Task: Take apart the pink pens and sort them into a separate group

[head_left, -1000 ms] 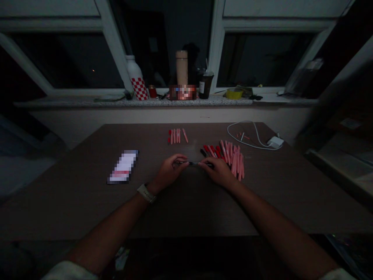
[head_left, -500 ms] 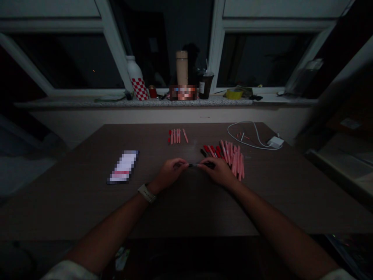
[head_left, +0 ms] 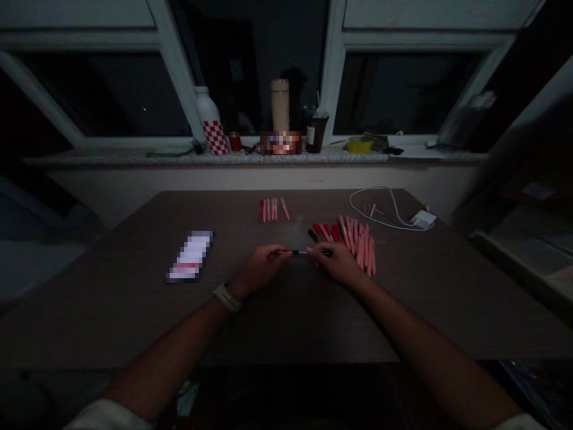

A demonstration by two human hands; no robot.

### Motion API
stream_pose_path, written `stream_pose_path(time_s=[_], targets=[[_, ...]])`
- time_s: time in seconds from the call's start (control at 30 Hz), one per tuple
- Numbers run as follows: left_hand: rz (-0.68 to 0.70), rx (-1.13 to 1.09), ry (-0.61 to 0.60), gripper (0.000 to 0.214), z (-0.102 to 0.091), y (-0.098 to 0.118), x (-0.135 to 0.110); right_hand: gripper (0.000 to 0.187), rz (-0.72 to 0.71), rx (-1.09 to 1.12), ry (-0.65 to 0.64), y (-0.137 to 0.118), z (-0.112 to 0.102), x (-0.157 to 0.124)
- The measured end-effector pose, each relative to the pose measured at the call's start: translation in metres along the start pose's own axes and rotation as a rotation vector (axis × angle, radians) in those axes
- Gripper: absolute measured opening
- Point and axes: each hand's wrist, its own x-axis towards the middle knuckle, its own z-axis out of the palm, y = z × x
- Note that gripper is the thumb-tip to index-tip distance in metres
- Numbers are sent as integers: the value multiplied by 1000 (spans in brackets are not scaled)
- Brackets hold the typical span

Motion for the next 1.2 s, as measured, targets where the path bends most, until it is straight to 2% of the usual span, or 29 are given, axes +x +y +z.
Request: stream_pose_path(time_s=[0.17,0.37,0.5,0.63,0.77,0.87,1.03,1.2], targets=[[-27,-14,-4,38,0,1,1,22,-53,44,31,-4,0,-1],[-41,-9,2,37,2,-2,1,27,0,74,8,-4,1,-2],[-41,-21,28,34,4,-4,1,32,99,328,86,-1,4,1],[-32,-64,-34,33,7,-8,-1,38,193,553,201,1,6,5],[14,-46,-98,34,11,-6,-5,40,167,617,263,2,10,5],[30,1,-127,31,12,0,-8,51,96,644,326,4,14,4],[30,17,-137,30,13,2,-9,35,41,611,386,8,18,4],[29,-4,-129,29,14,1,-9,38,43,604,397,7,17,5]])
